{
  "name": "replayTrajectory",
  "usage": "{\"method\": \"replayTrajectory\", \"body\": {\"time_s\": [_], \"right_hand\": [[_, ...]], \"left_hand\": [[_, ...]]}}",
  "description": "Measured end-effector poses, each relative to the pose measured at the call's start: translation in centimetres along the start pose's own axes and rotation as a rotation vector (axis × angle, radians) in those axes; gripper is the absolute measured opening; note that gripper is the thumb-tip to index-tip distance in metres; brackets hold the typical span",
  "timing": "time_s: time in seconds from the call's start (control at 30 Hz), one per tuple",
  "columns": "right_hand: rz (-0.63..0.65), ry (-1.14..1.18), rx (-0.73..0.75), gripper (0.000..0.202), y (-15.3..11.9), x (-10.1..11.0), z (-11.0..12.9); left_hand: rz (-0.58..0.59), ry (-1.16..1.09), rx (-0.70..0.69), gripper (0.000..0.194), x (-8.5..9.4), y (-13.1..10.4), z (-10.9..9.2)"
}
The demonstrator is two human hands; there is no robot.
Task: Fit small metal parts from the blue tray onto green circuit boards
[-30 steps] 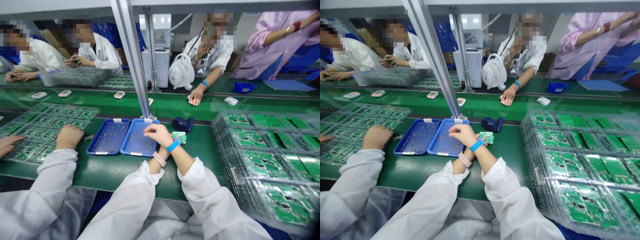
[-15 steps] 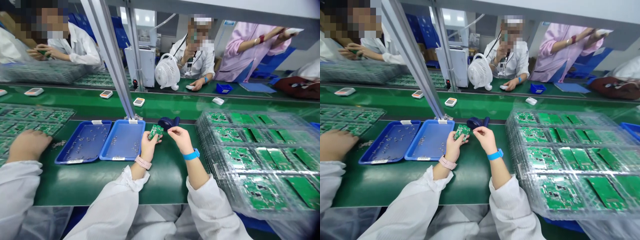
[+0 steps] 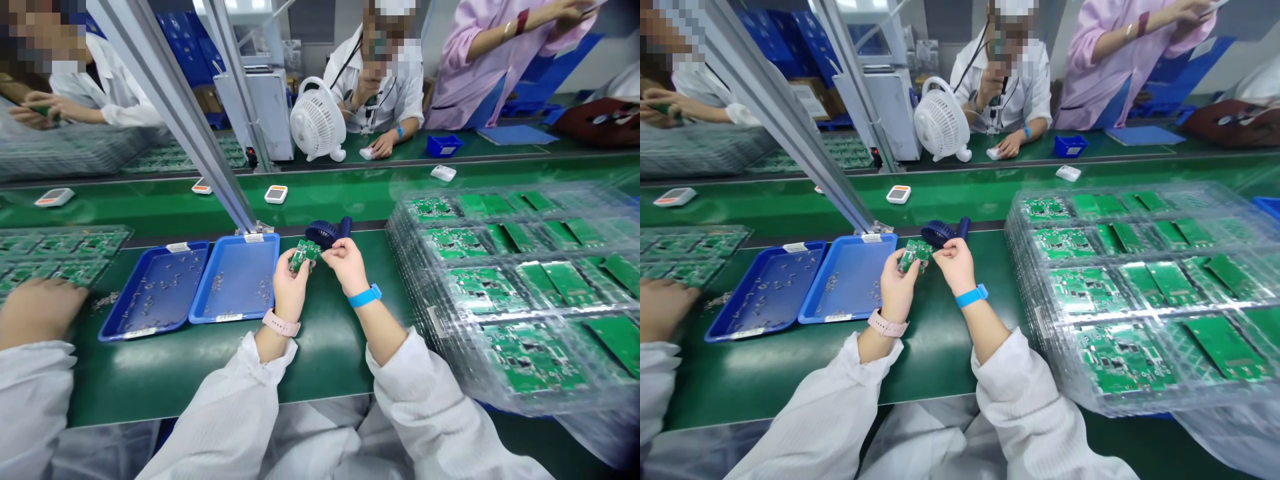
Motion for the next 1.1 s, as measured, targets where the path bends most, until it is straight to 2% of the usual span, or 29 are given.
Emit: {"method": "replayTrajectory", "body": {"time_s": [0.77,1.1], "right_hand": [[-0.022,0.005,-0.099,0.04,0.3,0.5,-1.1],[-0.029,-0.012,-0.116,0.041,0.4,0.8,-1.4]], "left_hand": [[0.091,0.214,-0.097,0.031,-0.8,-0.7,-0.8],[0.088,0.435,-0.195,0.029,-1.2,-1.6,-1.6]]}}
Point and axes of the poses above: each hand's wrist, its own y-axis towards the middle knuckle, its own x-axis out of the back of the hand, z = x × y, the point moved 8 cm from there along y, towards the middle knuckle, and after that the axes turned 4 degrees about x, right-handed, at the moved point
